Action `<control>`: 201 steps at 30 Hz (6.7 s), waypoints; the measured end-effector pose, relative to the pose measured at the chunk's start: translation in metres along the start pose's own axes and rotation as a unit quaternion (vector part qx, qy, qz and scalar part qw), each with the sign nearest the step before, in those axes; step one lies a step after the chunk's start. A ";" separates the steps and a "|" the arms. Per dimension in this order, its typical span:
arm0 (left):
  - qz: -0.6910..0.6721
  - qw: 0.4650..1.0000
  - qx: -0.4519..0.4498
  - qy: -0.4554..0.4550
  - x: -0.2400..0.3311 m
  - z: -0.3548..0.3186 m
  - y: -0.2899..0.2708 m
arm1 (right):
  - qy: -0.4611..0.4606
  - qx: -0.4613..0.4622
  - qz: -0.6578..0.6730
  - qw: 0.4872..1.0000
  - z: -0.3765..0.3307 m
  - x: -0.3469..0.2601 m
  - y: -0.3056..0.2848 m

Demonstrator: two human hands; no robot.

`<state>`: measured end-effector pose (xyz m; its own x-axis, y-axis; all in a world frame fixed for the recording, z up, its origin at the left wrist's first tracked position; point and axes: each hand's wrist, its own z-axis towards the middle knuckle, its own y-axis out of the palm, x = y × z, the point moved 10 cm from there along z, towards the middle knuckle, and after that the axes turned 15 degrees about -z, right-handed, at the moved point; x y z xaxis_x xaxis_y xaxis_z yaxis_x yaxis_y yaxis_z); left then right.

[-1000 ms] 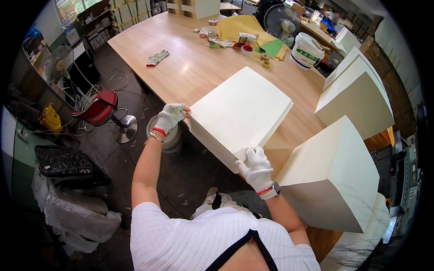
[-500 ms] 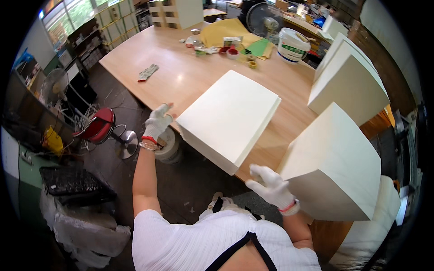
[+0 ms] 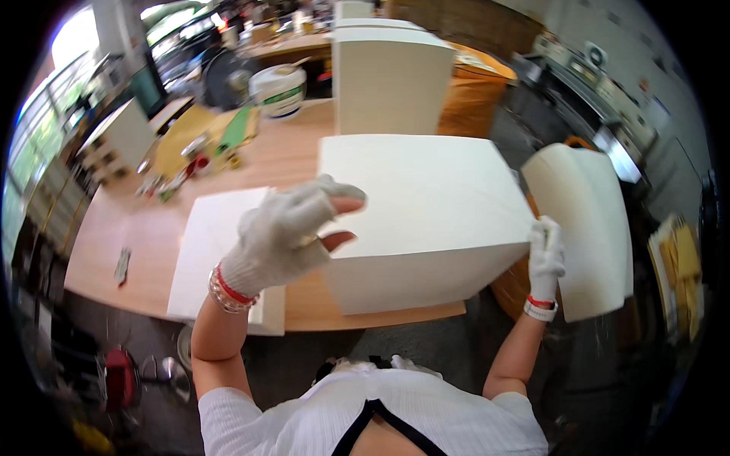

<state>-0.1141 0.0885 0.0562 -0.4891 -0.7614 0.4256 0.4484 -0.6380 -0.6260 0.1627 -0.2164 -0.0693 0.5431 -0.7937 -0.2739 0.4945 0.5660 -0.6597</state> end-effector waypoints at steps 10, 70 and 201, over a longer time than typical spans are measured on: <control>0.033 0.955 -0.289 -0.061 -0.020 0.119 0.208 | -0.174 0.086 0.125 0.973 0.053 -0.069 -0.046; -0.151 0.966 -0.210 -0.006 -0.021 0.128 0.209 | 0.013 0.119 0.330 0.937 0.058 -0.040 -0.015; -0.208 0.787 0.574 0.095 -0.050 -0.062 -0.189 | -0.436 -0.083 0.376 0.813 -0.103 -0.374 -0.022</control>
<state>-0.2204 0.2543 0.1124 -0.8260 -0.4976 0.2648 0.5470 -0.5941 0.5897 -0.1210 0.0452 -0.0242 0.9602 0.2639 -0.0921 -0.2601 0.7230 -0.6400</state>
